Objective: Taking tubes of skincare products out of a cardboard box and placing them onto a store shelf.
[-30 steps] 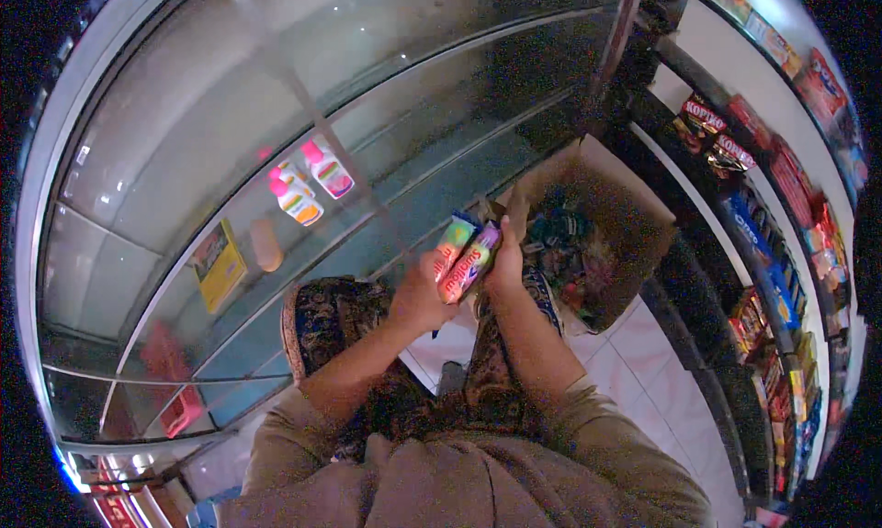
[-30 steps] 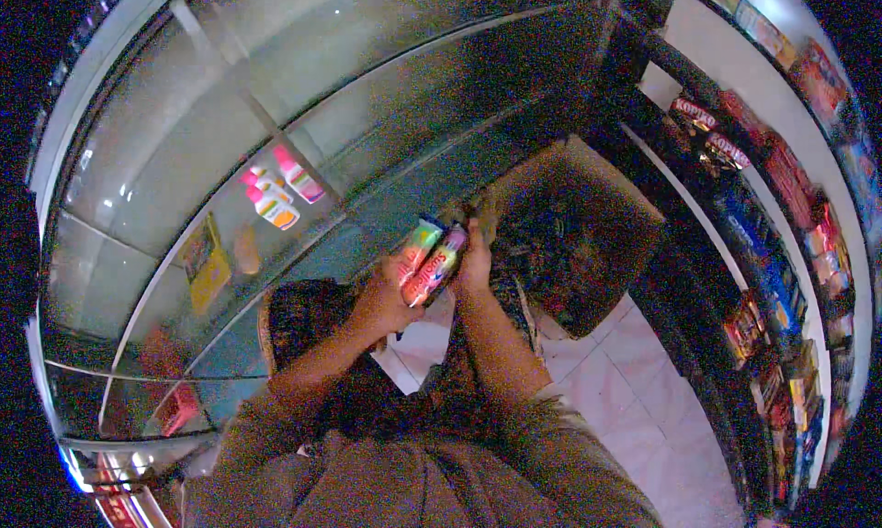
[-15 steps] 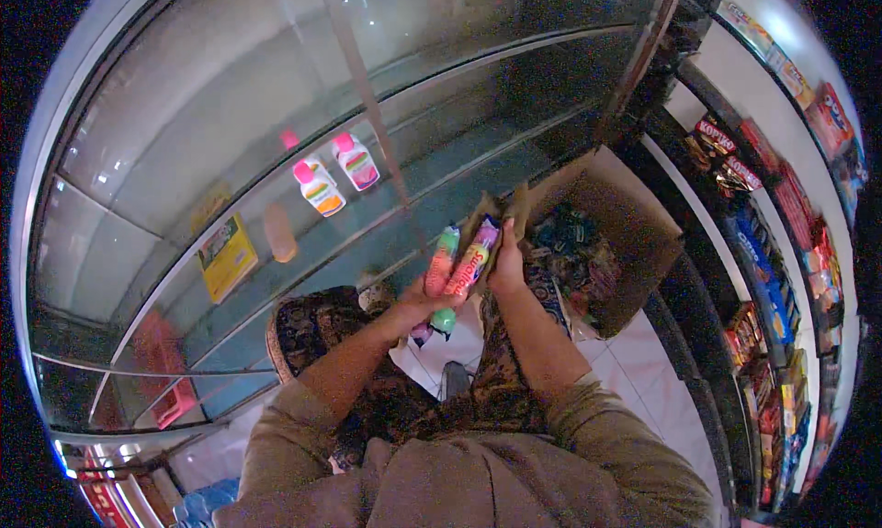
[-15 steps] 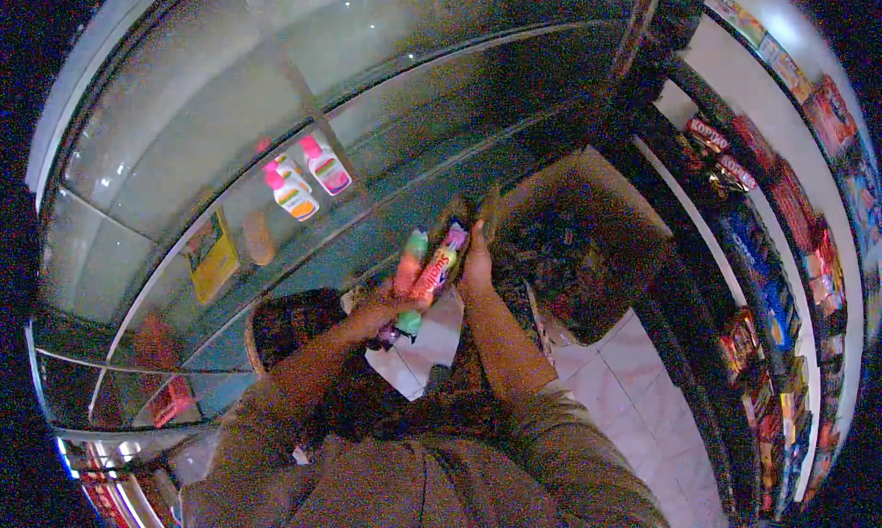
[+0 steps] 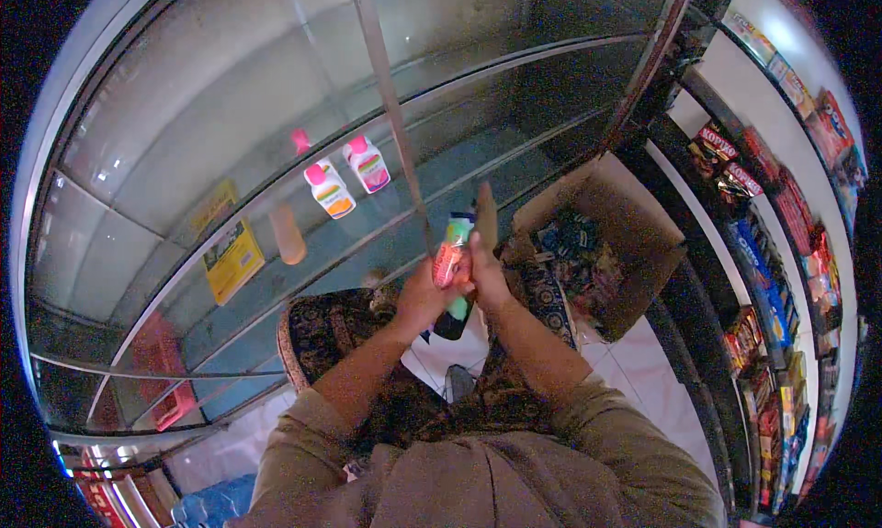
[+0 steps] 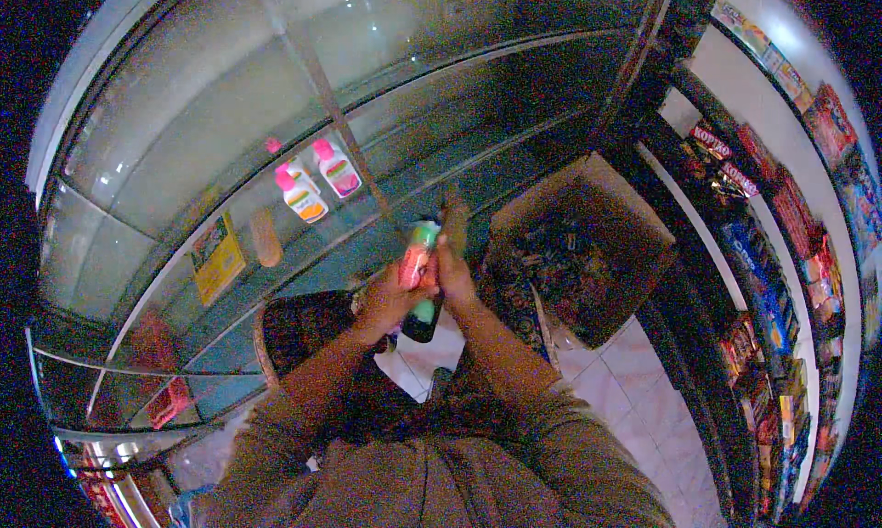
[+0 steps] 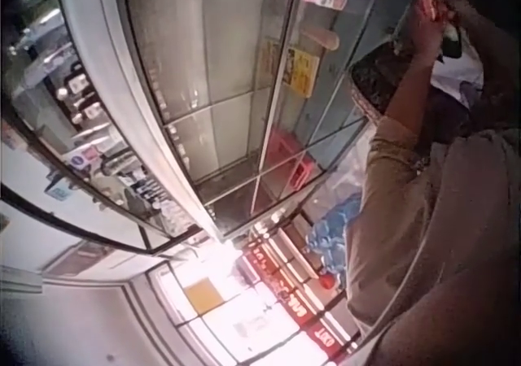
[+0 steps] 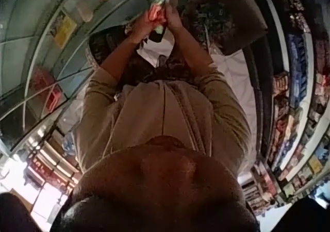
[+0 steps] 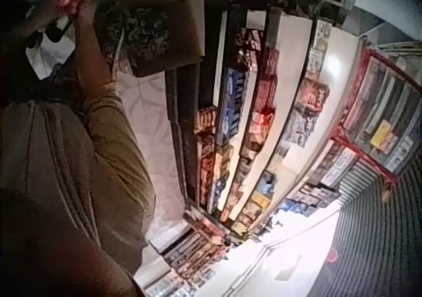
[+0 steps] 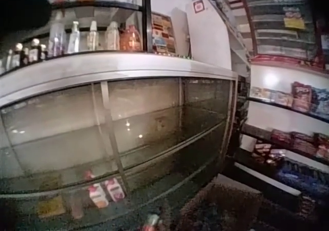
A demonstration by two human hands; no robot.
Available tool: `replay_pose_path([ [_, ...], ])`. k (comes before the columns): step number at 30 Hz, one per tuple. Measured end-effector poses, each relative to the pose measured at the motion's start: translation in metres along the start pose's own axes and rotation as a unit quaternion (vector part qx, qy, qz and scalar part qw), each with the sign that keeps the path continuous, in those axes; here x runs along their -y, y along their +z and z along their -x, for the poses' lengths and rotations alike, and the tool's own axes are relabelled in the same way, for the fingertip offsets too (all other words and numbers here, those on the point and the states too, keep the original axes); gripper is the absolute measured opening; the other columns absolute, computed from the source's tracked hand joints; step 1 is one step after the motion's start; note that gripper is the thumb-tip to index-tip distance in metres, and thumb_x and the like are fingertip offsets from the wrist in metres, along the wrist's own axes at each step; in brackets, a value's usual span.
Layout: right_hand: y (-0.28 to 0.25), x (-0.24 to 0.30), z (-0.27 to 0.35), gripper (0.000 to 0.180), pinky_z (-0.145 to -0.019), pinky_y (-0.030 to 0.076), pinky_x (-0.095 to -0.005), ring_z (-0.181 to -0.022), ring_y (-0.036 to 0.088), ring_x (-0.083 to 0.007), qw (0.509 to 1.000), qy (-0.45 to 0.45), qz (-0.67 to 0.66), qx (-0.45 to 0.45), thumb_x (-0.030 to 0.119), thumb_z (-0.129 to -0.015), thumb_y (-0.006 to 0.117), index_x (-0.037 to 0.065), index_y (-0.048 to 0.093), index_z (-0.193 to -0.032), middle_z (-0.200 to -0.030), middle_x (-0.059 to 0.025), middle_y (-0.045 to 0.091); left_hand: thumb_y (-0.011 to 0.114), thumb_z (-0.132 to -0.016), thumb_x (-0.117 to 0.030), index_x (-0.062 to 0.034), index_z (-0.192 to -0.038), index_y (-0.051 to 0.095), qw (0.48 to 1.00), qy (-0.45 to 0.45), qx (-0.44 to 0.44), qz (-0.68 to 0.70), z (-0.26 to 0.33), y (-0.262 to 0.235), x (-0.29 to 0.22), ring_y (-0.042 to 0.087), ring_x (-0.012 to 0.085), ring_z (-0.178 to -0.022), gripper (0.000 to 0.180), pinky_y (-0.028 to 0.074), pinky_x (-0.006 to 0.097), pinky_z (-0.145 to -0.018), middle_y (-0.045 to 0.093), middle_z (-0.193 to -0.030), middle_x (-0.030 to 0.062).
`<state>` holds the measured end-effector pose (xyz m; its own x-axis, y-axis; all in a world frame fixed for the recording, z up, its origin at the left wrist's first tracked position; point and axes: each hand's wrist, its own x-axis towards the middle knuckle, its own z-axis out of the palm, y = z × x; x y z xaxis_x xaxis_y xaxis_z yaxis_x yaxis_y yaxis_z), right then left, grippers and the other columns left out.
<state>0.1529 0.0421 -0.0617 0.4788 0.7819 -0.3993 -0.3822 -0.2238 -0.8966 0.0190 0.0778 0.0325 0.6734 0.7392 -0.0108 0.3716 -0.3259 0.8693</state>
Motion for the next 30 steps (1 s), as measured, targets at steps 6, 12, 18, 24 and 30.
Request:
replay_pose_path([
  [6,-0.029,0.032,-0.001,0.061,-0.055,0.045,-0.0291,-0.063,0.054,-0.0172,0.927,-0.043,-0.351,0.125,0.061,-0.081,0.034,0.007,0.049,-0.106,-0.077,-0.0052,0.056,0.070,-0.067,-0.035,-0.0041,-0.101,0.050,0.993,0.019,-0.114,-0.012,-0.004,0.006,-0.014,0.058,0.0305,-0.076,0.050,0.045,0.037,-0.068,0.058,-0.084,0.0148],
  [12,-0.044,0.054,0.034,0.054,-0.047,0.044,-0.0291,-0.058,0.054,-0.0167,0.907,0.046,-0.319,0.272,0.056,-0.081,0.041,0.009,0.049,-0.105,-0.077,-0.0052,0.057,0.070,-0.069,-0.032,-0.0034,-0.095,0.052,0.983,-0.083,-0.094,0.132,-0.016,0.006,-0.012,0.057,0.0193,-0.071,0.043,0.045,0.031,-0.064,0.058,-0.079,0.0105],
  [18,-0.030,0.070,0.067,0.059,-0.041,0.037,-0.0263,-0.047,0.047,-0.0174,0.946,0.080,-0.247,0.194,0.062,-0.078,0.037,0.009,0.048,-0.103,-0.067,-0.0063,0.052,0.072,-0.068,-0.026,-0.0024,-0.084,0.052,0.970,0.038,-0.205,0.125,-0.030,0.022,-0.016,0.051,0.0129,-0.066,0.035,0.042,0.029,-0.060,0.055,-0.074,0.0036],
  [24,-0.039,0.068,0.067,0.055,-0.057,0.047,-0.0290,-0.073,0.057,-0.0187,0.933,0.082,-0.287,0.200,0.054,-0.080,0.044,0.008,0.049,-0.110,-0.092,-0.0066,0.058,0.075,-0.064,-0.027,-0.0010,-0.085,0.051,0.967,0.059,-0.146,0.202,-0.037,0.020,-0.033,0.052,0.0151,-0.069,0.041,0.043,0.029,-0.061,0.053,-0.073,0.0047],
  [30,-0.036,0.053,0.054,0.056,-0.058,0.047,-0.0266,-0.069,0.057,-0.0177,0.951,0.077,-0.217,0.207,0.056,-0.080,0.042,0.007,0.050,-0.107,-0.087,-0.0066,0.059,0.076,-0.062,-0.028,-0.0009,-0.090,0.051,0.976,0.029,-0.138,0.165,-0.042,0.018,-0.023,0.055,0.0180,-0.071,0.047,0.044,0.030,-0.065,0.056,-0.076,0.0077],
])
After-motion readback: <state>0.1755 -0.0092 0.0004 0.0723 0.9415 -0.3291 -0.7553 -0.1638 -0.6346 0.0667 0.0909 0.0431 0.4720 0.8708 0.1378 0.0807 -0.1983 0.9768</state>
